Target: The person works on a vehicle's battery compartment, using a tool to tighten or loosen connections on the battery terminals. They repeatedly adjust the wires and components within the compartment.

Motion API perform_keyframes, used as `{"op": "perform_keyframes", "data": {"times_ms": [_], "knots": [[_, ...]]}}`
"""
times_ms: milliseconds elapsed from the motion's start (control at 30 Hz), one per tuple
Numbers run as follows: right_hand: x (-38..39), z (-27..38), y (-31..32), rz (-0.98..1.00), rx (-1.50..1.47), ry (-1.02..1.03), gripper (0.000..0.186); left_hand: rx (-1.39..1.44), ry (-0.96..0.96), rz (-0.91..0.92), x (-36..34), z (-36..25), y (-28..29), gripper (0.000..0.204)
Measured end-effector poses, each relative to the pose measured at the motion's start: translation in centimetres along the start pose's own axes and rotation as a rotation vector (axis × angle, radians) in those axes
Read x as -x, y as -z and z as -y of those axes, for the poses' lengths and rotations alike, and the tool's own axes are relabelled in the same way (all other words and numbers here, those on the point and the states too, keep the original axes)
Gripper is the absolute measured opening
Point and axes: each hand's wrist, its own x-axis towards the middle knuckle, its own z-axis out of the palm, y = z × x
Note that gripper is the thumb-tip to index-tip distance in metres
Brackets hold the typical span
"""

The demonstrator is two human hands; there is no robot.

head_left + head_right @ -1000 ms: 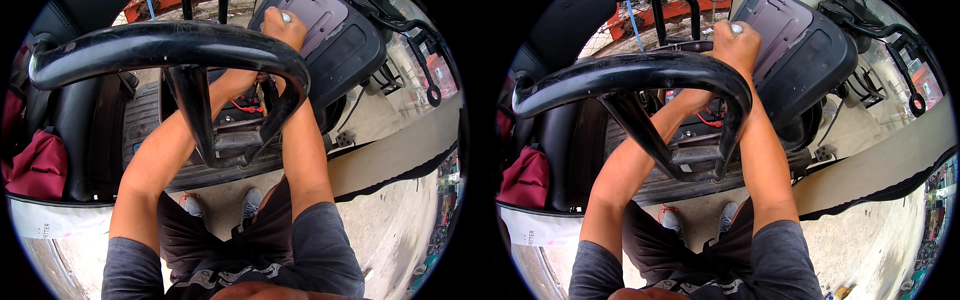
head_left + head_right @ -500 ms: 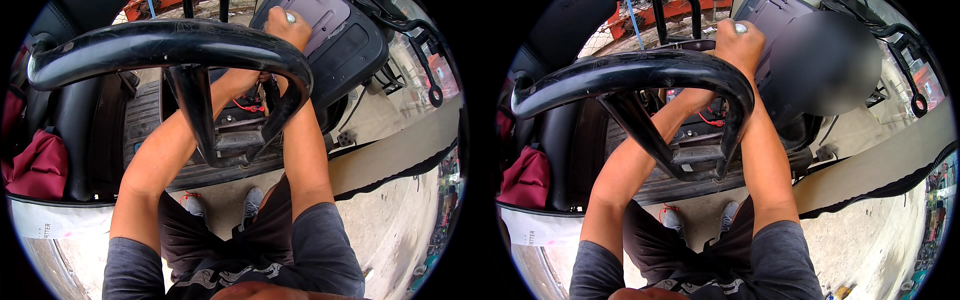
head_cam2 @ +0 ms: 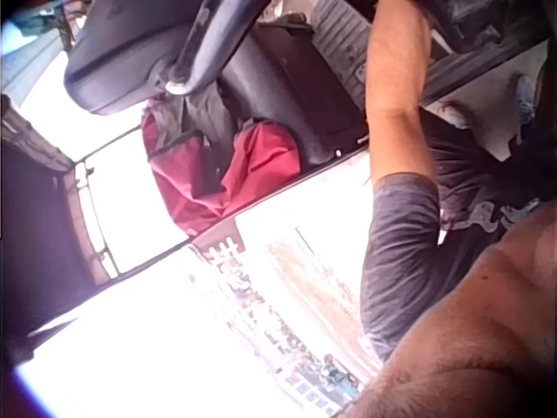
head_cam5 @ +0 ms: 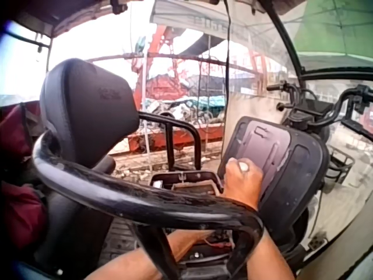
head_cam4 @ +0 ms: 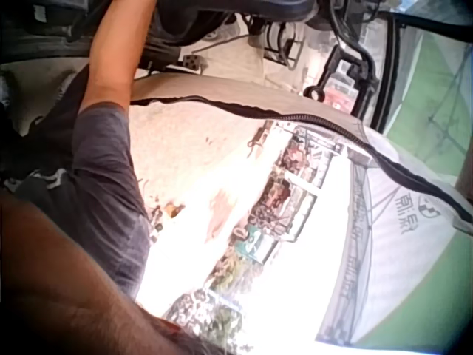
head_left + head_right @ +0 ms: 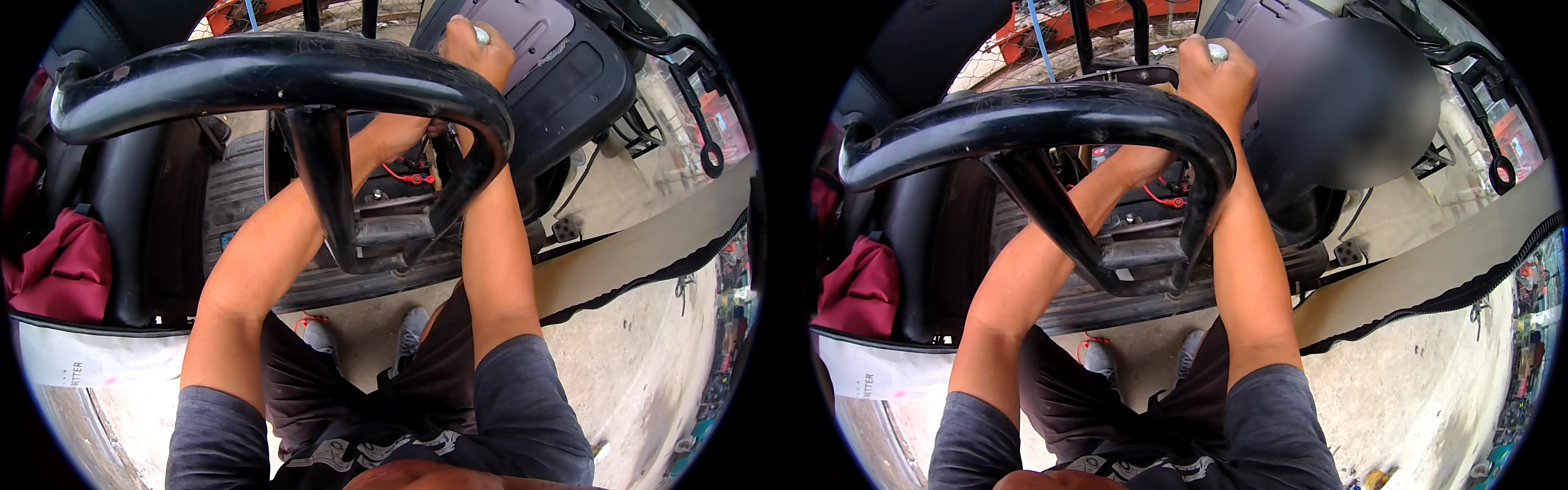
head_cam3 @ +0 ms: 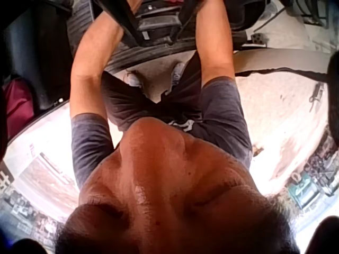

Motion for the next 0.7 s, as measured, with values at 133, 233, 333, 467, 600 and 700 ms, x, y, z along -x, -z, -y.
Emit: {"op": "perform_keyframes", "data": {"times_ms": [133,233,333,467,600,700], "knots": [[0.5,0.5,0.7,0.155,-0.2,-0.127,0.027,0.001,-0.013,0.025,0.1,0.0,0.3,0.026],[0.2,0.1,1.4,0.217,-0.222,-0.124,0.026,-0.017,-0.023,0.011,0.1,-0.1,0.0,0.025],[0.0,0.1,1.3,0.256,-0.276,-0.136,0.028,-0.026,-0.04,-0.009,-0.1,0.5,0.0,0.026],[-0.3,-0.6,0.3,0.155,-0.128,-0.05,0.03,-0.211,-0.03,-0.042,-0.9,2.0,2.0,0.03],[-0.3,-0.6,-0.1,0.057,-0.021,-0.058,0.031,-0.228,-0.109,-0.06,-1.1,2.2,1.6,0.032],[-0.2,-0.3,-0.3,0.038,0.014,-0.054,0.031,-0.213,-0.099,-0.062,-1.1,2.1,1.5,0.03]]}}
